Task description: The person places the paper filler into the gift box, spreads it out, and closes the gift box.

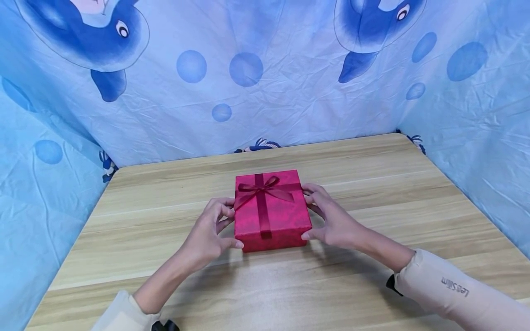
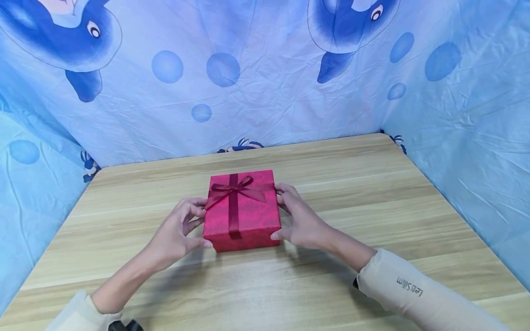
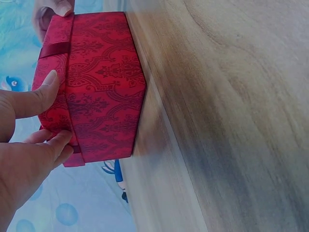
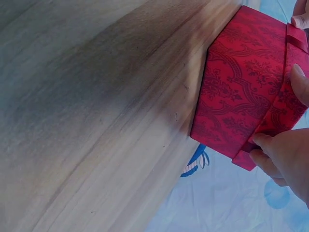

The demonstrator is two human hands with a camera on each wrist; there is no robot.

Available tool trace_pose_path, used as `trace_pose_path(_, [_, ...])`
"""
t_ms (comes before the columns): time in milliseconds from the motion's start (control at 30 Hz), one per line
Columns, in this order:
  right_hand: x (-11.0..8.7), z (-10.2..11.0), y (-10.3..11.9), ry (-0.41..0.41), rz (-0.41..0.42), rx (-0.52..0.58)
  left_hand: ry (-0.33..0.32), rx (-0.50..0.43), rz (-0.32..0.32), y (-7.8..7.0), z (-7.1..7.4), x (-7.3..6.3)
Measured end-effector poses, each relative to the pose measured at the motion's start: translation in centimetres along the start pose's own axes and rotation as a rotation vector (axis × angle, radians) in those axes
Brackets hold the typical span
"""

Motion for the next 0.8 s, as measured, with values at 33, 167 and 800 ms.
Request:
trace_pose_path(33, [0.0, 0.0, 0.0, 0.000, -0.001, -0.001, -0.001, -0.002, -0.003, 0.0, 0.0, 0.0])
trace_pose_path(167, [0.0, 0.0, -0.1, -0.001, -0.004, -0.002, 0.000, -0.010, -0.016, 0.0, 0.0, 0.0])
trace_pose_path(800, [-1.6, 3.1, 0.0, -0.003, -0.022, -0.216, 0.008, 0.251, -0.028, -0.8, 1.4, -1.2])
Point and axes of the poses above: each hand's wrist, its own x-axis towards the middle knuckle, its own z-axis out of the back of the hand, y = z × x, the point moved 7 cm from there along x, towards the middle knuckle, and after that the axes turned 3 degrees about -y, right-handed, at the moved point
